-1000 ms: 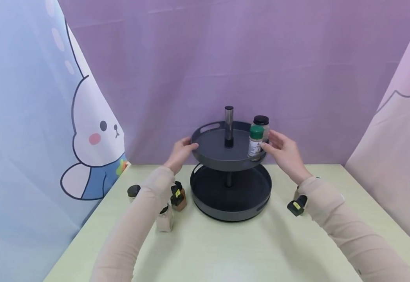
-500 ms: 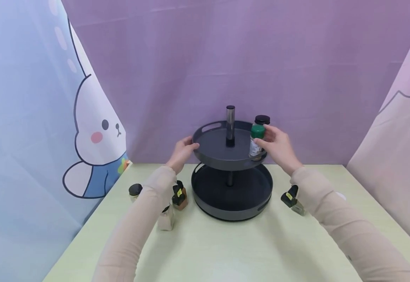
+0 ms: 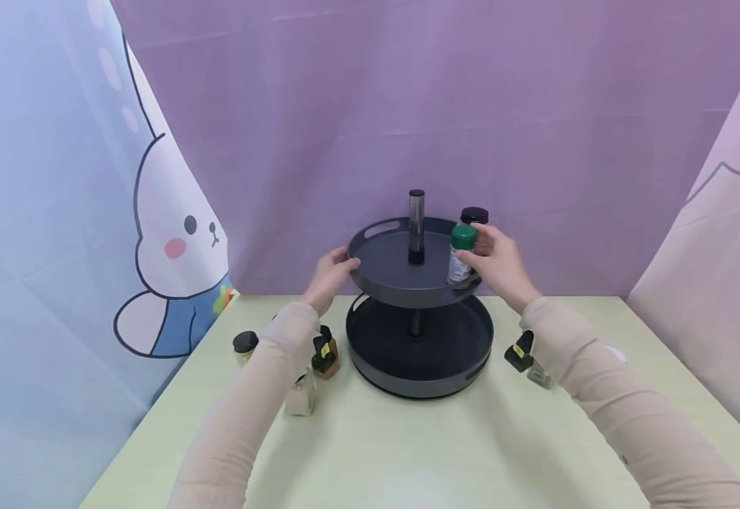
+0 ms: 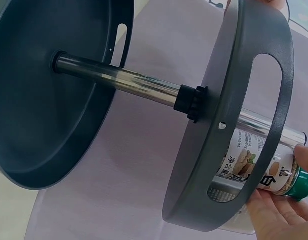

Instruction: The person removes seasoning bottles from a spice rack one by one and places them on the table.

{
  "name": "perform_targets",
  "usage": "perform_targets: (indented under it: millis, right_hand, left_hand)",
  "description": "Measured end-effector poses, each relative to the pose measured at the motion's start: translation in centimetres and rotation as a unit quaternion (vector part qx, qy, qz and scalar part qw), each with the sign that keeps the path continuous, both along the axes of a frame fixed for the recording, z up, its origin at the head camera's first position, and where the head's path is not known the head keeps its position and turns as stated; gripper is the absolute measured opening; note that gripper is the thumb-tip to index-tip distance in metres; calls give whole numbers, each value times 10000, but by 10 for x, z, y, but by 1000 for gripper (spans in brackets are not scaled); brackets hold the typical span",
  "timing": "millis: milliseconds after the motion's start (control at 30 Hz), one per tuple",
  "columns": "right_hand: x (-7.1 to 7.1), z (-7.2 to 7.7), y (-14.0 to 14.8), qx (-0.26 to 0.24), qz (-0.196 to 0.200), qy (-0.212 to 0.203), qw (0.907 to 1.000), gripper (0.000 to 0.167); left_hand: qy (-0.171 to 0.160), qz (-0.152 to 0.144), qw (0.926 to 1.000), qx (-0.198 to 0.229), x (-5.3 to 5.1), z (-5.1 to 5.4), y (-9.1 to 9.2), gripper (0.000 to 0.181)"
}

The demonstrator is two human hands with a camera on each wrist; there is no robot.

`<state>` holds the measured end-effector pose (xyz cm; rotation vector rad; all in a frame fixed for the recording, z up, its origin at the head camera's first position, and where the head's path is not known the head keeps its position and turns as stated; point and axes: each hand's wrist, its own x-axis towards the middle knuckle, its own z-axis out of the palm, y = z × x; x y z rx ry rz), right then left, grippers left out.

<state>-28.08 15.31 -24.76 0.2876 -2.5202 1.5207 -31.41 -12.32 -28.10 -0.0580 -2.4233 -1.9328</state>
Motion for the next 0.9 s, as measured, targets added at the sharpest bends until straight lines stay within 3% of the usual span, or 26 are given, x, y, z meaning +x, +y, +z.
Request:
perform_targets:
  millis: [233, 433, 900]
  right_hand:
    - [3, -5, 2, -64, -94, 78, 9999, 63]
    - [3, -5, 3, -138, -182, 232, 9995, 62]
    - [10, 9, 3, -329, -304, 302, 9985, 62]
  left_hand:
    - [-91, 28, 9999, 52, 1, -5, 5, 54]
    - [-25, 83, 9999, 60, 3, -1, 7, 55]
    - [-24, -7, 10000, 58, 4, -1, 4, 56]
